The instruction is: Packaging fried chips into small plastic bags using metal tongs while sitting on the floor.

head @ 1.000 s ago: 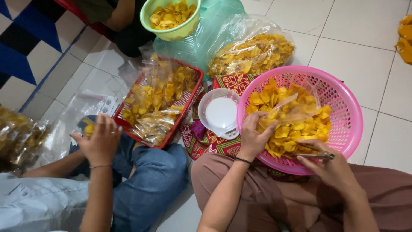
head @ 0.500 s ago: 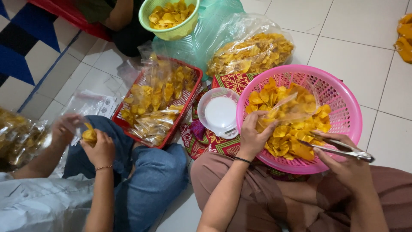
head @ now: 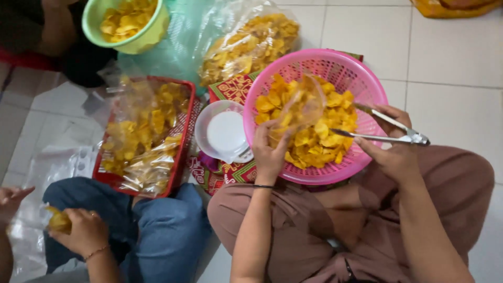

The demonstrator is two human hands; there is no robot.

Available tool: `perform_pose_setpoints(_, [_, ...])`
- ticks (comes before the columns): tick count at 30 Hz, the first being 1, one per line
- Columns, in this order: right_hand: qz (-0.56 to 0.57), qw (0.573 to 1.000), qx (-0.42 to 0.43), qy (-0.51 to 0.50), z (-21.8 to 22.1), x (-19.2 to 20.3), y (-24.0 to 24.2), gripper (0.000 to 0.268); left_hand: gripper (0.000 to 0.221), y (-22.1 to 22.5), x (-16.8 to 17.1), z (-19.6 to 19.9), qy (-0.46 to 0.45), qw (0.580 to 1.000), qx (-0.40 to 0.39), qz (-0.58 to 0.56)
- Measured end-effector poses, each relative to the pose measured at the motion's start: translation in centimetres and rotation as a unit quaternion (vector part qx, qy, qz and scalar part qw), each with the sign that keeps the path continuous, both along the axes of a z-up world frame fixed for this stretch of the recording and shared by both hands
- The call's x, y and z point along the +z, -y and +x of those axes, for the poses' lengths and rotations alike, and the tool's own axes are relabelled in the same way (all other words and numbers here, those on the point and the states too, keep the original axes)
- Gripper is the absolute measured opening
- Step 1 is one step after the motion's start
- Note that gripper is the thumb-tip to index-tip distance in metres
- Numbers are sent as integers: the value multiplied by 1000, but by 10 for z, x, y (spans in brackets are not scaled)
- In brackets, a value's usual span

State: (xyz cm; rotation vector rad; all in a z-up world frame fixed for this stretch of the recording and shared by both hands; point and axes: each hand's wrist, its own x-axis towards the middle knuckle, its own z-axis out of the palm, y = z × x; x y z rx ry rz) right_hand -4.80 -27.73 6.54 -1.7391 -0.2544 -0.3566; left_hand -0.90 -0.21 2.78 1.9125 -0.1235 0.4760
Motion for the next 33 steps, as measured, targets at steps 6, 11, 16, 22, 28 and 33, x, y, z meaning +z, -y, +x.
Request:
perform_pose_setpoints(6, [-25,998,-51,-6,2,-2,6,56,37,0,-2,-1,-4,1000,5,-1])
perform_pose_setpoints(11, [5,999,-29,-17,20,7,-20,54,38,-1,-30,6,39,995,12,-88])
perform_pose_setpoints(16, [-17,998,32,-41,21,35,-48,59,34,-4,-14,-1,22,983,21,-184])
perform_pose_setpoints(22, [-129,984,90,-81,8,39,-32,36,36,-5,-9,4,6,983,12,-185])
perform_pose_setpoints(28, [-162,971,120,-131,-12,34,-14,49,36,0,-16,5,21,990,-1,-140])
perform_pose_setpoints(33, [-155,969,121,-147,-11,9,-11,32,38,-1,-23,5,33,997,-3,-69])
